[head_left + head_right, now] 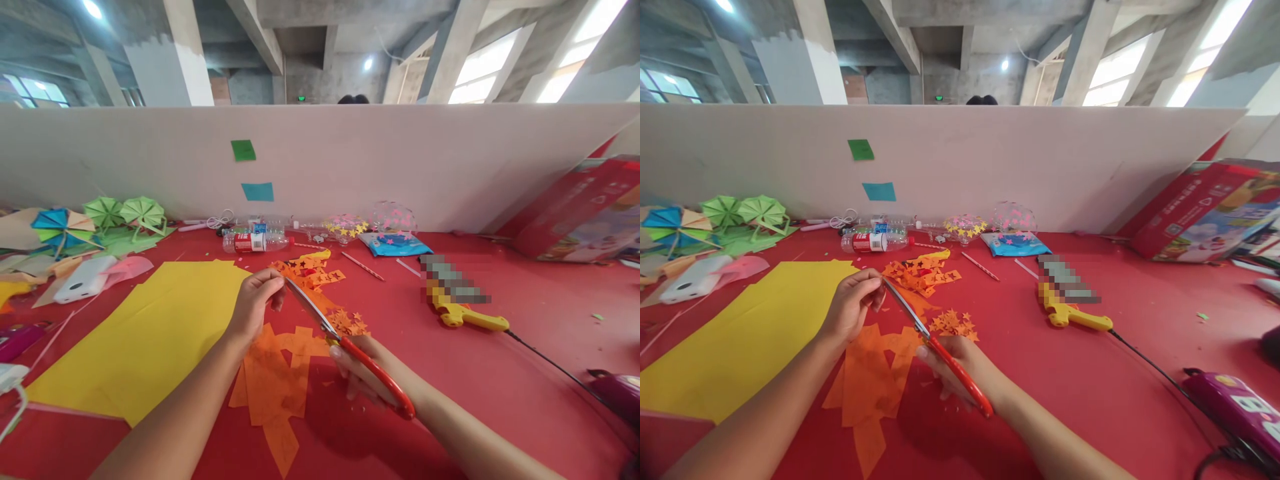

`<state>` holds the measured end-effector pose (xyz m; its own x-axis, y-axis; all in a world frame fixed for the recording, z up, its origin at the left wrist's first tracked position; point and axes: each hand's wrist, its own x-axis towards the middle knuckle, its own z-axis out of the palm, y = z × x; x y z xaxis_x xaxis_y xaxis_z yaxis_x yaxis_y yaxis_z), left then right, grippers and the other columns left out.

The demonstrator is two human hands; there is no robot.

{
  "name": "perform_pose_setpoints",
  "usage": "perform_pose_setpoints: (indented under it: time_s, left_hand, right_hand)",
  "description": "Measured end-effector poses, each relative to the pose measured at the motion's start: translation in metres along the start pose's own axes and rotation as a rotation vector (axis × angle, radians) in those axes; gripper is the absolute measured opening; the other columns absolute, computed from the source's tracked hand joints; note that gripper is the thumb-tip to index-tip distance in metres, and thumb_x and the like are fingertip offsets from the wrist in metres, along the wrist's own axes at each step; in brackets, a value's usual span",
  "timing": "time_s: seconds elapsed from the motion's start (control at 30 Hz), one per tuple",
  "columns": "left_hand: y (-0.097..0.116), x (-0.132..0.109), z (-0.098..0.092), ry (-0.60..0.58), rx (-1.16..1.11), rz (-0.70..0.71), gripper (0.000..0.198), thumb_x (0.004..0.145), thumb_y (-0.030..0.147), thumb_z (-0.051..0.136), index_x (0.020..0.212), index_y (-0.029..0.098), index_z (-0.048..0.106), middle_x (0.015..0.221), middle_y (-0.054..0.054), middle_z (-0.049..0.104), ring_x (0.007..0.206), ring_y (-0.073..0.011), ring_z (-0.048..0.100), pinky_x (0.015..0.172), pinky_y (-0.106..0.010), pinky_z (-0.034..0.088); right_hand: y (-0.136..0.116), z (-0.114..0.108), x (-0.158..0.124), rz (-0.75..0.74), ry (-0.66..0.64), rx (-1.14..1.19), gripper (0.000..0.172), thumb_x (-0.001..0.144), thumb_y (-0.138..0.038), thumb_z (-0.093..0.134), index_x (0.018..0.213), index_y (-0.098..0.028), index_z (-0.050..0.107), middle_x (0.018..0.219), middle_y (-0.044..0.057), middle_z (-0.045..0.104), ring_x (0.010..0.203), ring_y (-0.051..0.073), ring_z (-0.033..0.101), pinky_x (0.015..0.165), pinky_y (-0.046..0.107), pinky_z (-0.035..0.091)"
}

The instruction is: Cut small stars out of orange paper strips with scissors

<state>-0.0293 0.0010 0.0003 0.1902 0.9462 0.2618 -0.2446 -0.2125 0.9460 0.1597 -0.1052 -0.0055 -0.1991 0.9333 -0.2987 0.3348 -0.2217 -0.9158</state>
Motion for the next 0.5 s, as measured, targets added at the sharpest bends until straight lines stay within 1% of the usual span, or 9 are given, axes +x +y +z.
perform_pose_setpoints:
  time_s: [0.13,0.3,0.37,0.5]
  left_hand:
    - [0.0002,0.0002,-0.0008,0.012,0.009,0.003,0.017,0.07,0.025,0.06,0.056,0.016,0.057,0.047,0.004,0.05,0.042,-0.0066,0.043,0.039,-0.019,0.032]
    - [0.0002,0.0,0.0002,0.032,0.015,-0.014,0.017,0.07,0.027,0.061,0.058,0.016,0.057,0.048,0.004,0.05,0.042,-0.0068,0.043,0.039,-0.019,0.033]
    - [0.0002,-0.0002,0.0004,0.038,0.017,-0.017,0.017,0.07,0.027,0.061,0.058,0.016,0.057,0.048,0.004,0.05,0.042,-0.0068,0.044,0.039,-0.019,0.033]
    - [-0.0006,-0.0002,-0.0002,0.044,0.031,-0.021,0.017,0.071,0.028,0.06,0.058,0.017,0.056,0.049,0.004,0.051,0.043,-0.0072,0.045,0.04,-0.019,0.034]
  right_hand:
    - [0.0006,-0.0007,-0.0003,0.007,-0.022,0.015,0.051,0.076,-0.067,0.058,0.061,-0.021,0.042,0.039,-0.008,0.043,0.027,0.004,0.032,0.027,0.015,0.023]
    - [-0.0021,-0.0001,0.0002,-0.01,-0.009,0.017,0.051,0.076,-0.065,0.059,0.058,-0.021,0.04,0.034,-0.01,0.036,0.025,0.005,0.033,0.027,0.016,0.024]
    - [-0.0024,0.0004,0.0005,-0.039,-0.013,0.027,0.051,0.077,-0.063,0.059,0.057,-0.022,0.038,0.031,-0.01,0.034,0.025,0.005,0.033,0.028,0.017,0.027]
    - [-0.0017,0.0009,0.0007,-0.054,-0.014,0.05,0.05,0.078,-0.061,0.059,0.056,-0.022,0.037,0.029,-0.012,0.032,0.024,0.005,0.032,0.035,0.021,0.038]
